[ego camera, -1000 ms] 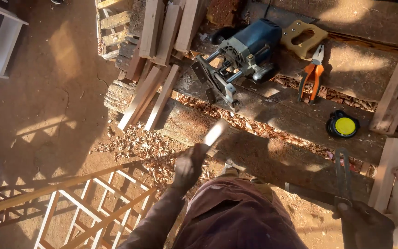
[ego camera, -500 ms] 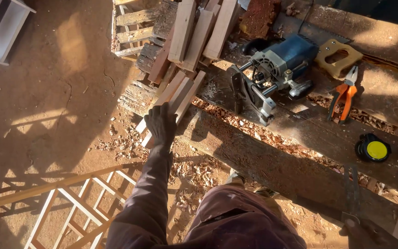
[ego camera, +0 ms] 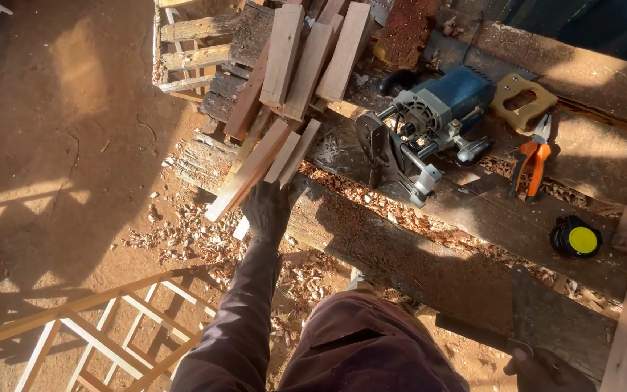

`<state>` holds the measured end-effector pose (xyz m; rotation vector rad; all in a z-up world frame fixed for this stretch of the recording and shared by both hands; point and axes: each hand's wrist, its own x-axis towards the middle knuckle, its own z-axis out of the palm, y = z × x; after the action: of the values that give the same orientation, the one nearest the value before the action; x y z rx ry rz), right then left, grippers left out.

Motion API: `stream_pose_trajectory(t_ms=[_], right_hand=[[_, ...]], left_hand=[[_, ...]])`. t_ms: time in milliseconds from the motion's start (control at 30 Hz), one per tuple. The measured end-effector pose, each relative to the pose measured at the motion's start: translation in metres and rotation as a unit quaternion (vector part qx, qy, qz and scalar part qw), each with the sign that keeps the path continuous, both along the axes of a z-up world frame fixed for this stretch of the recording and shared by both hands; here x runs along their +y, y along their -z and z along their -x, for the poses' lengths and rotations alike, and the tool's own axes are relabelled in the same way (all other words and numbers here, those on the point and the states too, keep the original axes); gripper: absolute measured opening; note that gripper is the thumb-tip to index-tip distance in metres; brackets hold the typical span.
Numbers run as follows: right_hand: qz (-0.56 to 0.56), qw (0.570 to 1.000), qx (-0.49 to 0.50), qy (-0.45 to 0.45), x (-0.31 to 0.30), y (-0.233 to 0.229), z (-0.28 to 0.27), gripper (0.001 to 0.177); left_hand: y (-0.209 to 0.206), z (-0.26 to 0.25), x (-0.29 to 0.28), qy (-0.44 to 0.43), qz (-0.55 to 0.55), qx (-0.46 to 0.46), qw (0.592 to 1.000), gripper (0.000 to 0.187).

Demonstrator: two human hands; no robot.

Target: Marking wooden planks using a combination square and a pencil to prepare for precise cutting.

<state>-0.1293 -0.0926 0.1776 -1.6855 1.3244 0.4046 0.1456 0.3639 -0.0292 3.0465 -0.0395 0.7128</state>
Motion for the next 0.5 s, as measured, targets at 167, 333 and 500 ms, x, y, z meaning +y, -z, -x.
stream_pose_trajectory(t_ms=[167,333,500], right_hand=[[0.024,0.998,-0.061,0.007,0.012,0.007,0.004,0.038],[0.028,0.997,-0.075,0.017,0.023,-0.001,-0.003,0.038],[0.027,0.987,-0.15,0.052,0.032,0.005,-0.005,0.028]], left_hand=[[0.007,0.016,-0.025,-0.065,0.021,0.069,0.995,0.011],[-0.003,0.036,-0.039,-0.042,0.064,0.007,0.997,0.016],[-0.006,0.038,-0.039,-0.024,0.065,-0.005,0.998,0.023]])
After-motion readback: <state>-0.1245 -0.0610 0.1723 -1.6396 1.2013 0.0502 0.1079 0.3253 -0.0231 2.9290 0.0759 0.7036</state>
